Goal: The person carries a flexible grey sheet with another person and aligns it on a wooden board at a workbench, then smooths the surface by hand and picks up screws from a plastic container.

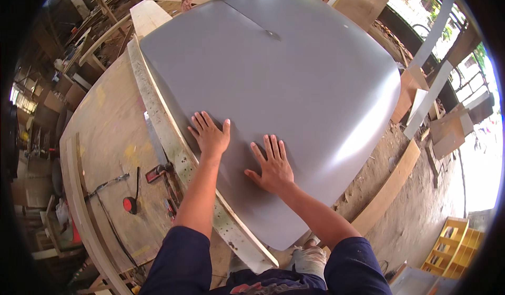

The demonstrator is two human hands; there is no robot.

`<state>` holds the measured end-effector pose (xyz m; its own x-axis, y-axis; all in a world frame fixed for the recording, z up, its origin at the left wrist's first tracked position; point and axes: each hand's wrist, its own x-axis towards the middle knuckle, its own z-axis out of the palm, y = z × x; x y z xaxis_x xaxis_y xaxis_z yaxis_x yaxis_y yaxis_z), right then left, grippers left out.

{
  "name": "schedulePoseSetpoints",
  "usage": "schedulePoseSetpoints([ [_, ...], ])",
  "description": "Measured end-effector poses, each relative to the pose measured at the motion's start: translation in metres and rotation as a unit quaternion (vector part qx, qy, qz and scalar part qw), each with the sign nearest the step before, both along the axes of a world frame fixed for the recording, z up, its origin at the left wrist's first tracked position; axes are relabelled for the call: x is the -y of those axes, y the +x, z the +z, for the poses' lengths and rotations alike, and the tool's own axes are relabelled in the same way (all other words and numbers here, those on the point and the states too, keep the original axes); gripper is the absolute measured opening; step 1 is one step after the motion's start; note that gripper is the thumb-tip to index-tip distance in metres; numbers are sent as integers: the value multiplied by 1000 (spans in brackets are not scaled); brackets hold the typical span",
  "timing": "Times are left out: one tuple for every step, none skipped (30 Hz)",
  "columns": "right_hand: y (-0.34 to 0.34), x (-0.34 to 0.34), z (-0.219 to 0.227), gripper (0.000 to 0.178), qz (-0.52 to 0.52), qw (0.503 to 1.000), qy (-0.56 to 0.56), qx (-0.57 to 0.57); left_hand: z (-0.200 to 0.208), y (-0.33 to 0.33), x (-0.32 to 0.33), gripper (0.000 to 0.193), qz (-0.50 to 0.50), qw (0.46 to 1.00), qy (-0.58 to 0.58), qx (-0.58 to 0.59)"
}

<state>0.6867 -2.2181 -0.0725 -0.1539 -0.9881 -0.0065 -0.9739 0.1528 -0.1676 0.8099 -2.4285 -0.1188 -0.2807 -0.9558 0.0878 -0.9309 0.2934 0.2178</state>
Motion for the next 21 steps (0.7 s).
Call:
schedulePoseSetpoints([
  [-1,1,0,86,9,1000,1,2,-3,-7,-14,99,17,1000,2,-6],
  [-1,3,0,87,10,1000,-4,0,-5,-12,-25,97,36,999,4,-13],
  [-1,2,-2,87,13,1000,-6,-1,-8,-16,-36,97,49,999,9,-11],
  [-2,1,-6,87,29,1000,-2,1,-9,-21,-46,97,48,998,-5,-27],
  [-2,0,-9,87,24,1000,-4,-6,-11,-25,-54,97,47,998,-20,-44],
  [-5,3,-11,87,26,1000,-12,-11,-8,-25,-54,95,52,997,-25,-55],
  [-4,5,-12,87,48,999,-14,-6,-5,-23,-54,95,75,996,-28,-50],
  [-4,5,-13,86,44,999,-22,-2,-1,-22,-53,94,71,996,-23,-43],
  [-2,4,-13,85,36,999,-27,4,-1,-20,-53,94,63,997,-17,-35],
  [0,4,-13,85,52,998,-27,10,-1,-19,-51,94,79,996,-17,-28],
  [0,5,-12,85,47,998,-32,11,-1,-18,-50,93,78,996,-16,-30],
  [0,4,-12,85,40,999,-35,11,-2,-18,-50,92,75,997,-14,-33],
  [0,4,-13,85,51,998,-34,16,-3,-18,-49,92,86,996,-13,-29],
  [0,4,-13,85,50,998,-36,13,-4,-18,-48,91,87,996,-12,-26],
  [-2,4,-14,84,46,998,-37,9,-5,-19,-48,91,85,996,-11,-24],
  [-3,4,-16,84,51,998,-35,12,-6,-20,-48,91,91,996,-9,-22],
  [-3,6,-18,83,45,998,-34,6,-7,-21,-47,90,89,996,-8,-22],
  [-4,10,-19,82,39,999,-36,-3,-8,-22,-44,89,86,996,-9,-24],
  [-4,13,-19,82,42,998,-38,-2,-8,-22,-40,89,89,996,-11,-23],
  [-4,18,-19,82,43,999,-33,-7,-9,-21,-36,89,91,996,-14,-23],
  [-4,22,-20,82,42,999,-27,-14,-9,-21,-31,88,92,995,-15,-24],
])
